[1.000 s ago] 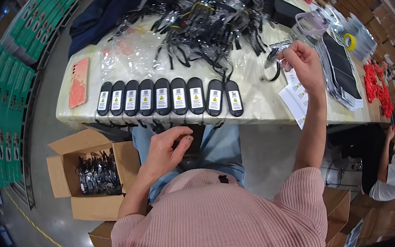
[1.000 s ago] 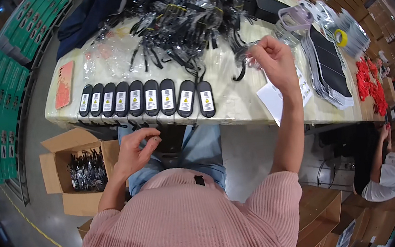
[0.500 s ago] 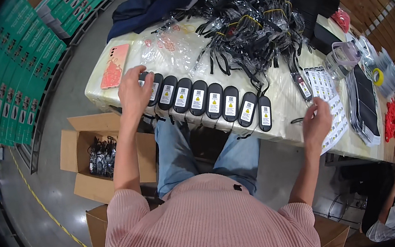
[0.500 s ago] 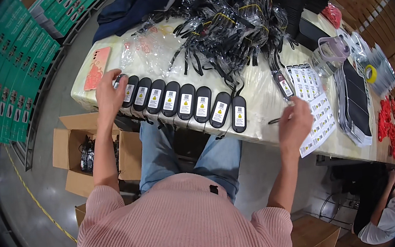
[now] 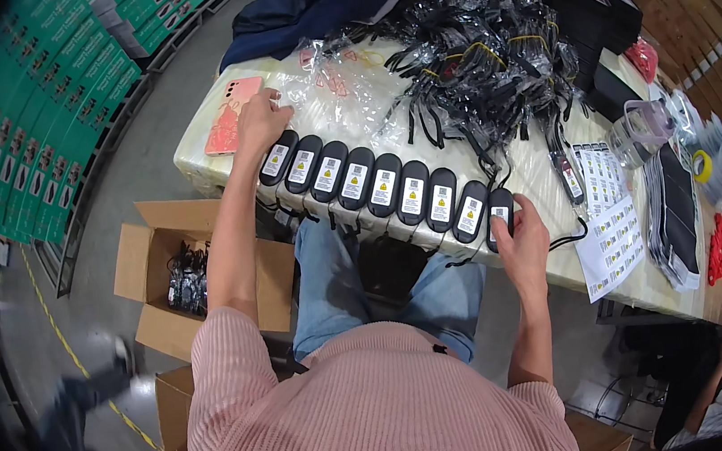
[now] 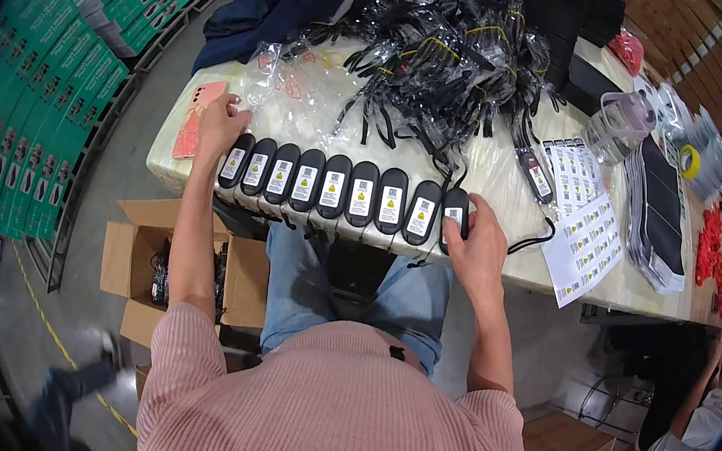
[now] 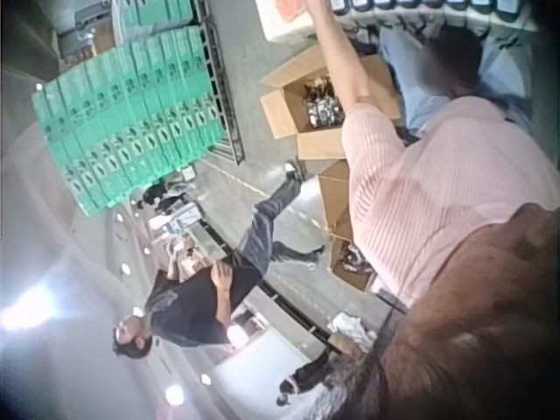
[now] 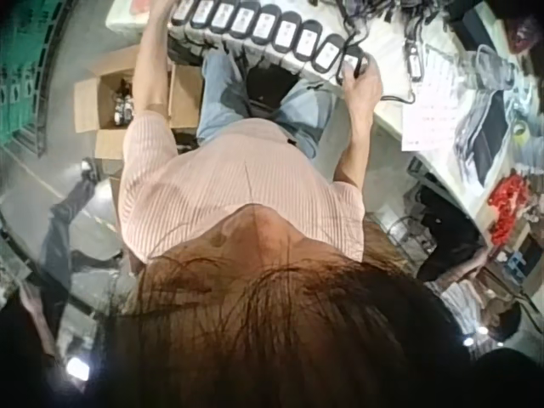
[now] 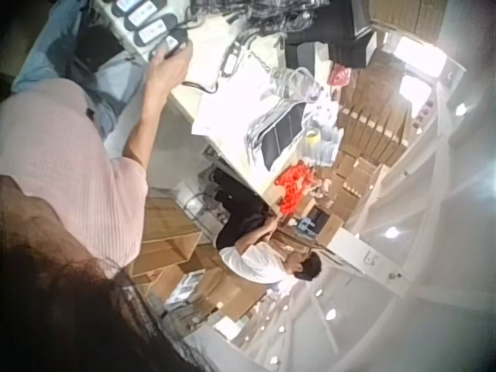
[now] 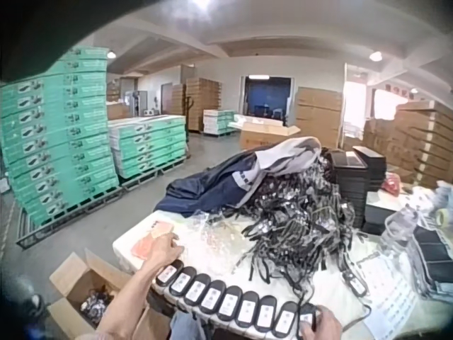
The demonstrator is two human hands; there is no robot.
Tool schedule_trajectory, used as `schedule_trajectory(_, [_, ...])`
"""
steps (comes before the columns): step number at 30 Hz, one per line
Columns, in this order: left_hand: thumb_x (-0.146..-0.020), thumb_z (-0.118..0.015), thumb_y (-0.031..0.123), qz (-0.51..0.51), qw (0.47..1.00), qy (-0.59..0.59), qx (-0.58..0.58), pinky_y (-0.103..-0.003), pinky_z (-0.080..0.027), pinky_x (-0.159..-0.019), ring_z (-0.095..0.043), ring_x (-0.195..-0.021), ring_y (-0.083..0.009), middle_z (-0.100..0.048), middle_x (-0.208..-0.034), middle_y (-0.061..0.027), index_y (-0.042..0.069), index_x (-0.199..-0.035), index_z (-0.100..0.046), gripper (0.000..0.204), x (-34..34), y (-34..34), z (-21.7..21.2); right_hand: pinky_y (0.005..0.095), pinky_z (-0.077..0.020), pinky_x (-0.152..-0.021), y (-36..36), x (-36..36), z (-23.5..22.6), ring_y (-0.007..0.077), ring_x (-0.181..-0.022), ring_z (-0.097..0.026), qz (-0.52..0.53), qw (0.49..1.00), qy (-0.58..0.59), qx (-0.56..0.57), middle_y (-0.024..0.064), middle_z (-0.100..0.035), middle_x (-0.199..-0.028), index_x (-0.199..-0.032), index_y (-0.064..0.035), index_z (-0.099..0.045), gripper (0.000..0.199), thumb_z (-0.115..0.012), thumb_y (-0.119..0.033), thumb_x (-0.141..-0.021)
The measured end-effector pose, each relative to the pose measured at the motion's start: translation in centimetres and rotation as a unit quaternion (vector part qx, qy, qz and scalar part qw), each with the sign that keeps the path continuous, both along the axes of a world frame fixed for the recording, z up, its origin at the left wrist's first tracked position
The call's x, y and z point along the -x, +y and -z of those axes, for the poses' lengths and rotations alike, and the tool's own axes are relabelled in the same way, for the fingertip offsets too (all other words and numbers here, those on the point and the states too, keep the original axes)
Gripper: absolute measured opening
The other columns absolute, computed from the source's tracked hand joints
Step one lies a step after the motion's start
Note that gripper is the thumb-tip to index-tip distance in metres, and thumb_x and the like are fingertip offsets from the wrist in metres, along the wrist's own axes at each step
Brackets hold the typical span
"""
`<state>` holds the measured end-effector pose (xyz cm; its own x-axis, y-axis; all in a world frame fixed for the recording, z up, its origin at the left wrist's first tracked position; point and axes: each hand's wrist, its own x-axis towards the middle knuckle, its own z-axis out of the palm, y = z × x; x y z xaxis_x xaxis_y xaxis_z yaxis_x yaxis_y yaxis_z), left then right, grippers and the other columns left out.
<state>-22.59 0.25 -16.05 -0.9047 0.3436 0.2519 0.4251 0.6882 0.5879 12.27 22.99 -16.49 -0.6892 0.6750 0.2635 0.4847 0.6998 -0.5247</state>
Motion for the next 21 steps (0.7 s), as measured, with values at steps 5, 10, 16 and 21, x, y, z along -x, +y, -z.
schedule_trajectory(5, [-0.078,-0.059,0.007,0.068,0.954,-0.102,-0.274,-0.027,-0.047,-0.061,-0.06,-0.069,-0.0144,-0.063,-0.078,-0.0091,-0.002,-0.098,-0.056,0.022,-2.7,-0.7,-2.1,0.0278,-0.0445,-0.058,1.2,-0.1,0.6,0.0142,-0.063,-0.055,0.032,0.987,0.116,0.103,0.0096,-0.058,-0.081,-0.106,0.0037,-0.049,0.03,-0.056,-0.016,-0.085])
schedule_trajectory(10, [-0.085,-0.056,0.005,0.155,0.877,-0.234,-0.389,-0.021,-0.047,-0.06,-0.058,-0.067,-0.0088,-0.062,-0.076,-0.0038,0.001,-0.101,-0.055,0.017,-11.0,0.0,-3.3,0.0255,-0.0466,-0.057,-1.4,1.2,-2.5,0.0142,-0.064,-0.057,-0.08,0.869,0.376,0.313,0.0077,-0.059,-0.084,-0.104,0.0018,-0.048,0.024,-0.049,-0.018,-0.09])
schedule_trajectory(16, [-0.084,-0.058,0.002,0.265,0.835,-0.363,-0.318,-0.02,-0.046,-0.062,-0.057,-0.07,-0.0065,-0.062,-0.08,-0.0025,0.0,-0.101,-0.055,0.017,-17.3,1.2,-1.7,0.0236,-0.048,-0.056,-5.0,5.9,-3.3,0.0114,-0.063,-0.058,-0.282,0.801,0.298,0.436,0.0075,-0.059,-0.085,-0.107,0.0003,-0.049,0.026,-0.05,-0.02,-0.091])
schedule_trajectory(21, [-0.084,-0.059,0.003,0.318,0.809,-0.375,-0.323,-0.019,-0.046,-0.064,-0.056,-0.074,-0.0052,-0.062,-0.082,-0.0008,0.0,-0.1,-0.056,0.016,-19.3,1.1,-1.1,0.0215,-0.0466,-0.055,-4.8,6.1,-3.1,0.0099,-0.061,-0.057,-0.303,0.775,0.287,0.475,0.0057,-0.06,-0.079,-0.103,0.0009,-0.052,0.025,-0.053,-0.021,-0.09])
